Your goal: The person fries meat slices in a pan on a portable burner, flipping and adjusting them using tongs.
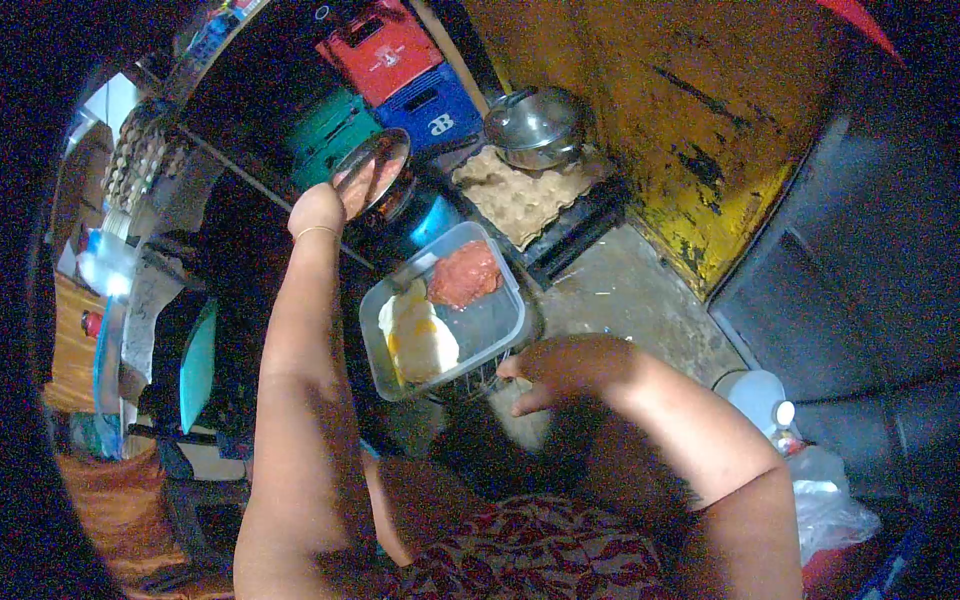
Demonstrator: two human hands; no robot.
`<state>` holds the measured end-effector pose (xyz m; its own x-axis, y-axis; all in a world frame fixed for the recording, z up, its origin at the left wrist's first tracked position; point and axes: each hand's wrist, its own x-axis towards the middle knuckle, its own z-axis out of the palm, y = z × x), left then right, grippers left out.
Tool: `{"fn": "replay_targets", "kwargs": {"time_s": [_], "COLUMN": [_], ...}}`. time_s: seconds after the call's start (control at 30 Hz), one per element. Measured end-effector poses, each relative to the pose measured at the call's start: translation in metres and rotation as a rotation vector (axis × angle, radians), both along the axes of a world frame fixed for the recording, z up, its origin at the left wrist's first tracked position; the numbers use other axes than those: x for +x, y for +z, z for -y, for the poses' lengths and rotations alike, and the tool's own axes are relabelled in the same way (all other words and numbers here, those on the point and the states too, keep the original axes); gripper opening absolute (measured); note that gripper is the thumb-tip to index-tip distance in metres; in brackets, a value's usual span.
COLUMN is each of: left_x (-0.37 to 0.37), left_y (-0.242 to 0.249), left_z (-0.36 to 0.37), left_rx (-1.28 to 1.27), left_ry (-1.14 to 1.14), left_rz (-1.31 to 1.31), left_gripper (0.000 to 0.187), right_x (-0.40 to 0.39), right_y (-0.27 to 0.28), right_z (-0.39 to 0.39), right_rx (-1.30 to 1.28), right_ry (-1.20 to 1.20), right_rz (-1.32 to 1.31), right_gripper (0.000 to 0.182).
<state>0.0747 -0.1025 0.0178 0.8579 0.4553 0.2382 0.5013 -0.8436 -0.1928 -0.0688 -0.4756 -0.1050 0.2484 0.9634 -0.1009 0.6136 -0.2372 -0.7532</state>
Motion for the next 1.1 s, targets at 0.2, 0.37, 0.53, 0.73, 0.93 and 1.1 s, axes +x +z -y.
{"fn": "replay_targets", "kwargs": {"time_s": [0.2,0.37,0.53,0.73,0.93,1.1], "left_x": [0.008,0.001,-0.019,-0.064,-0.174,-0.238], "left_y": [-0.009,-0.005,0.016,-0.023,-0.051,-0.078], "left_z": [0.008,0.01,-0.013,-0.053,-0.007,0.006], "left_rx": [0.05,-0.002,-0.202,-0.592,-1.316,-1.486], "left_ry": [0.012,-0.005,-0.012,0.019,-0.042,-0.001], "left_rz": [-0.05,-0.007,0.001,0.28,0.497,0.48], "left_gripper": [0.031,0.03,0.028,0.032,0.01,0.013], "right_x": [-0.001,-0.001,-0.004,-0.003,-0.01,-0.023], "right_y": [-0.01,-0.018,0.003,-0.016,0.021,0.019], "right_z": [0.005,0.007,0.009,0.0,-0.019,-0.021], "right_rx": [0.062,0.172,-0.006,-0.022,-0.317,-0.4], "right_ry": [-0.023,-0.026,-0.097,-0.135,-0.07,-0.098], "right_rz": [0.005,0.015,-0.004,-0.207,-0.032,0.039], "right_gripper": [0.069,0.068,0.068,0.07,0.071,0.073]}}
